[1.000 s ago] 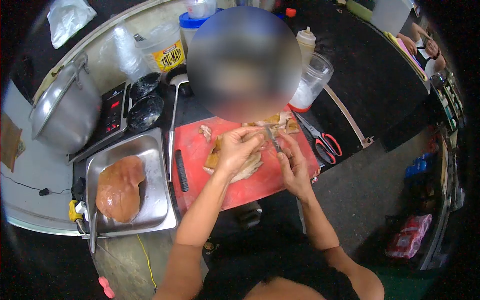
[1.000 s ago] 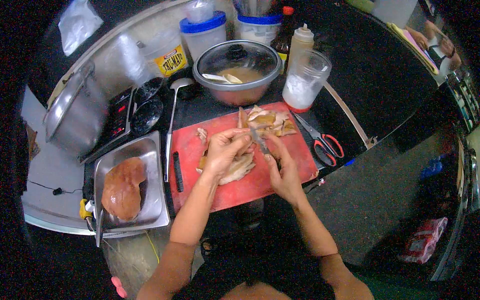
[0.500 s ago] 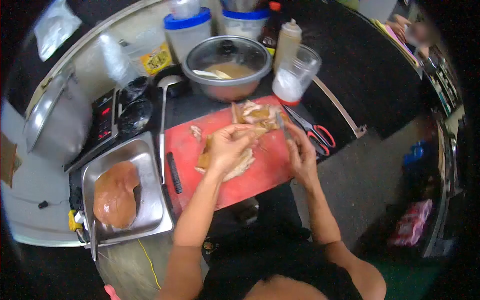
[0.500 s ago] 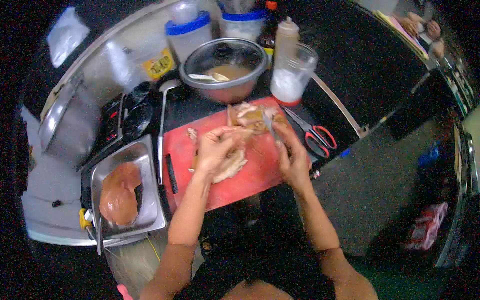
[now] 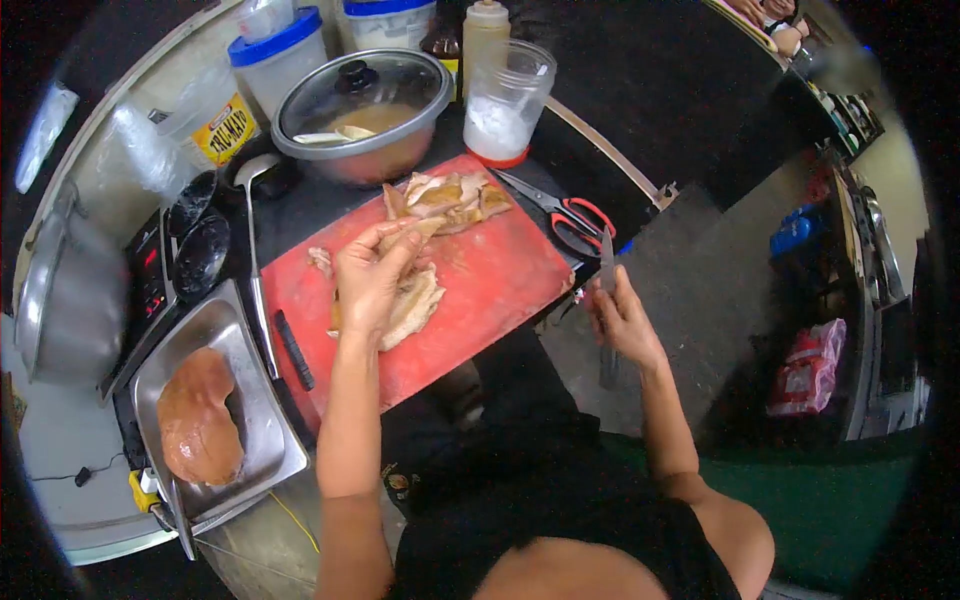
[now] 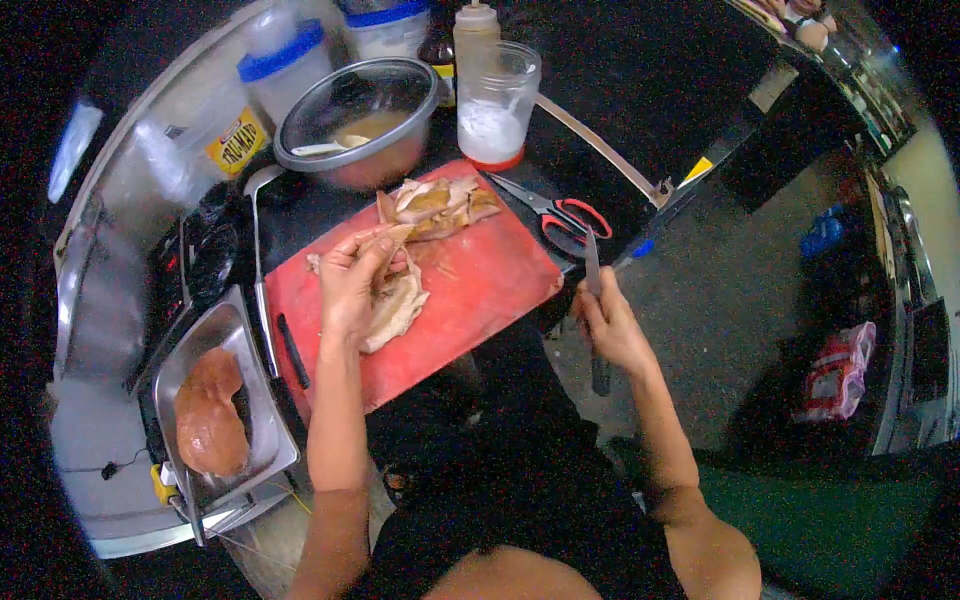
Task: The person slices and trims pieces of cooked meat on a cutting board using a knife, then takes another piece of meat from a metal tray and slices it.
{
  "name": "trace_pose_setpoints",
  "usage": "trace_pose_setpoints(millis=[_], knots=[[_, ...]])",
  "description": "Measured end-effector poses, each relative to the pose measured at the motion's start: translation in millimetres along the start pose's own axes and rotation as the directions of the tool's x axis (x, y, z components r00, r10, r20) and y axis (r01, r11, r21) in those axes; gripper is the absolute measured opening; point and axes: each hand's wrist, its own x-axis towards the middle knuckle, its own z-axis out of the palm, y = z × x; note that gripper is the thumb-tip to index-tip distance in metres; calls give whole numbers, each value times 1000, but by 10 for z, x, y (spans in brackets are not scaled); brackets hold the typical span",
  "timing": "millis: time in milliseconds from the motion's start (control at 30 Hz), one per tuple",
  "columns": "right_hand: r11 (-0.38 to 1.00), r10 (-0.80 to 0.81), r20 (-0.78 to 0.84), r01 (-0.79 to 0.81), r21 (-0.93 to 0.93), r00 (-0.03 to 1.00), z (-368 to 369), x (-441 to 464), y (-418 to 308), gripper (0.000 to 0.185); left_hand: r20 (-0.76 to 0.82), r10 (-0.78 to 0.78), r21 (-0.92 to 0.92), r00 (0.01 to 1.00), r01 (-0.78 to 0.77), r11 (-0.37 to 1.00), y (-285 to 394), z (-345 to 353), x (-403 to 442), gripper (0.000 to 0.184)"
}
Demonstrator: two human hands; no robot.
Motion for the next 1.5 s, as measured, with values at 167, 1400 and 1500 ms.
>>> trace_pose_setpoints(millis=[167, 1400, 1500], knots=[[990, 78, 57, -84, 112, 995, 94, 12, 253, 15, -2, -2, 30, 1000, 2, 1000, 21, 36, -22, 18], [993, -113, -217, 120, 16, 970, 421, 147, 825, 35, 75, -21, -106, 997, 28, 994, -10, -29, 12, 19], [993, -111, -216, 116, 11, 970, 384, 101, 1065, 34, 59, -29, -89, 998, 35, 995, -33, -43, 33, 19]])
